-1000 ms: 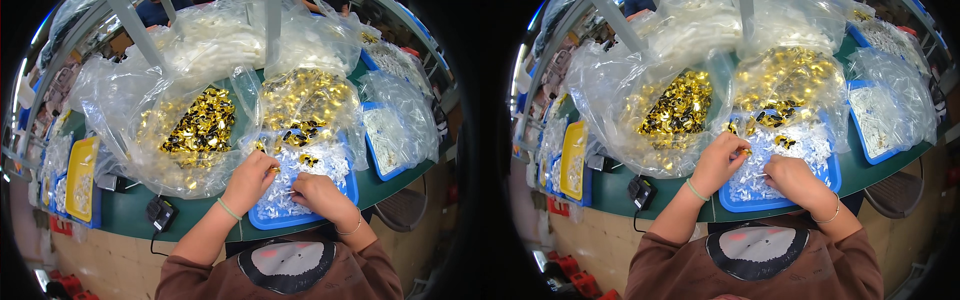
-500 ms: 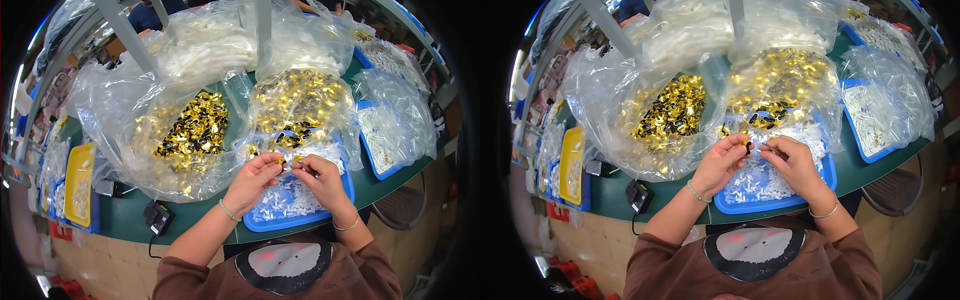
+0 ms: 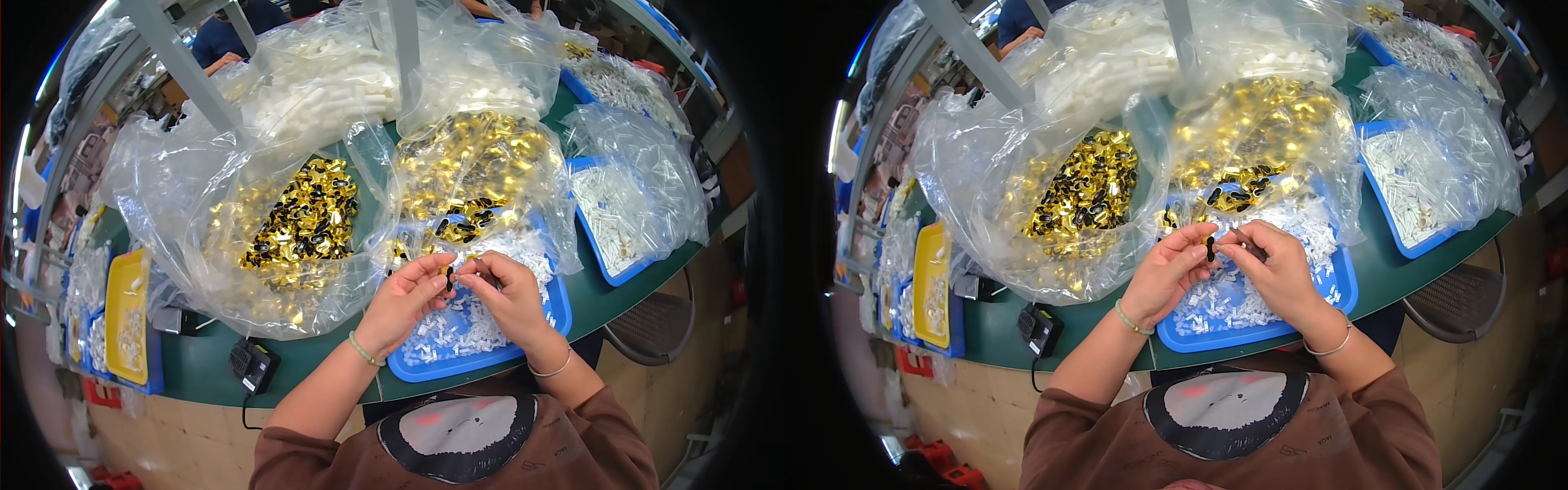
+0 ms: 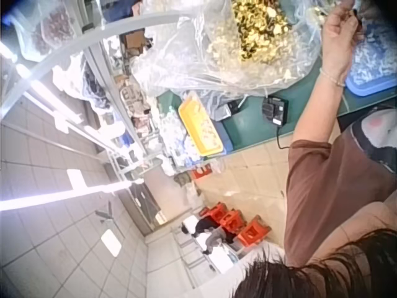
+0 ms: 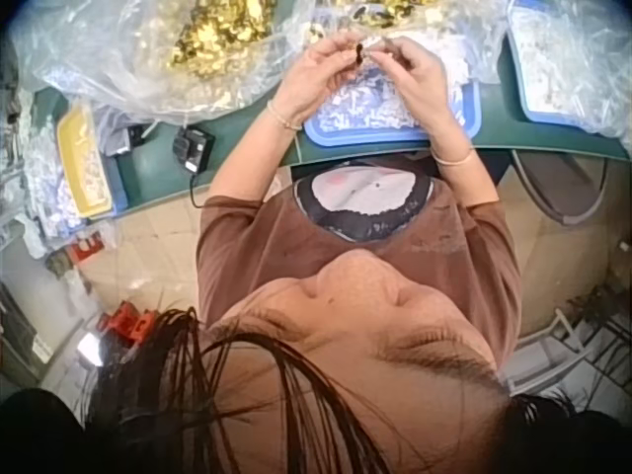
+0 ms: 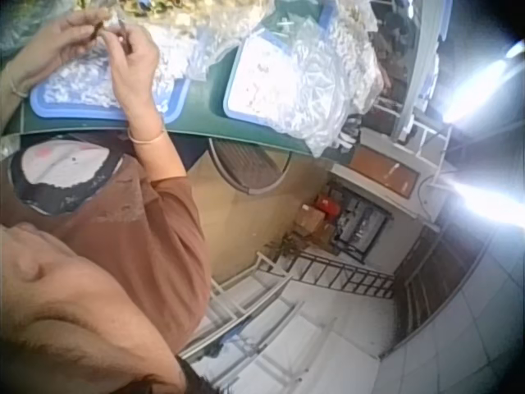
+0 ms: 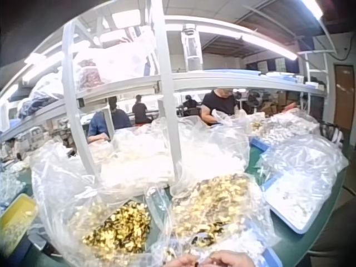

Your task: The person inserts small white plastic pieces into gold-colored circular components using a metal tool. They pick up a gold component, place a white piece inside, and use the tool to press it into place. The assembled items are placed into a blue tray on the table.

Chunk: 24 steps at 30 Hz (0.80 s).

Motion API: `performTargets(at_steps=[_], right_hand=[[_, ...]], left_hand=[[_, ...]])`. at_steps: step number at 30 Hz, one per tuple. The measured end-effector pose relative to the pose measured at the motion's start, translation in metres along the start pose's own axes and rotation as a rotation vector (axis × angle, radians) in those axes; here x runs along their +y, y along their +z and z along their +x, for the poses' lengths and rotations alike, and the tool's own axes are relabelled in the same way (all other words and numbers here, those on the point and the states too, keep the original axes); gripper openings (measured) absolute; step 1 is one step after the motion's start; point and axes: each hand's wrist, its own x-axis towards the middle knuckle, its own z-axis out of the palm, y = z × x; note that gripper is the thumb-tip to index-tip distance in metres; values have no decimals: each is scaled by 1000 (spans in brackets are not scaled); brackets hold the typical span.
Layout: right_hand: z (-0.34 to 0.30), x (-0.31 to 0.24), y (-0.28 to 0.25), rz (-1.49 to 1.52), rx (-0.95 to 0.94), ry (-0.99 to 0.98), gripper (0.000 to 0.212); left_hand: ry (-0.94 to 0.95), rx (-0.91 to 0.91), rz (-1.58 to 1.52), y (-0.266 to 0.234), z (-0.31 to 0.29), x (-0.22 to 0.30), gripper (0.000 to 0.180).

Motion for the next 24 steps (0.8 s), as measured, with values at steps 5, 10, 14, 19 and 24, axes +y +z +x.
performTargets(at_steps=[5, 10, 14, 19, 24], right_hand=[[0, 0, 3, -83, 55, -68, 7], [2, -5, 1, -114, 56, -128, 10], [1, -5, 8, -82, 97, -124, 8], [0, -1, 9, -97, 132, -142, 6], [-1, 1, 8, -170, 129, -223, 8]], left_hand=[[53, 20, 67, -4, 1, -6, 39], [15, 30, -3, 2, -1, -1, 38], [34, 38, 23, 2, -2, -2, 37], [121, 26, 130, 2, 0, -8, 34], [185, 30, 145, 1, -1, -11, 31]])
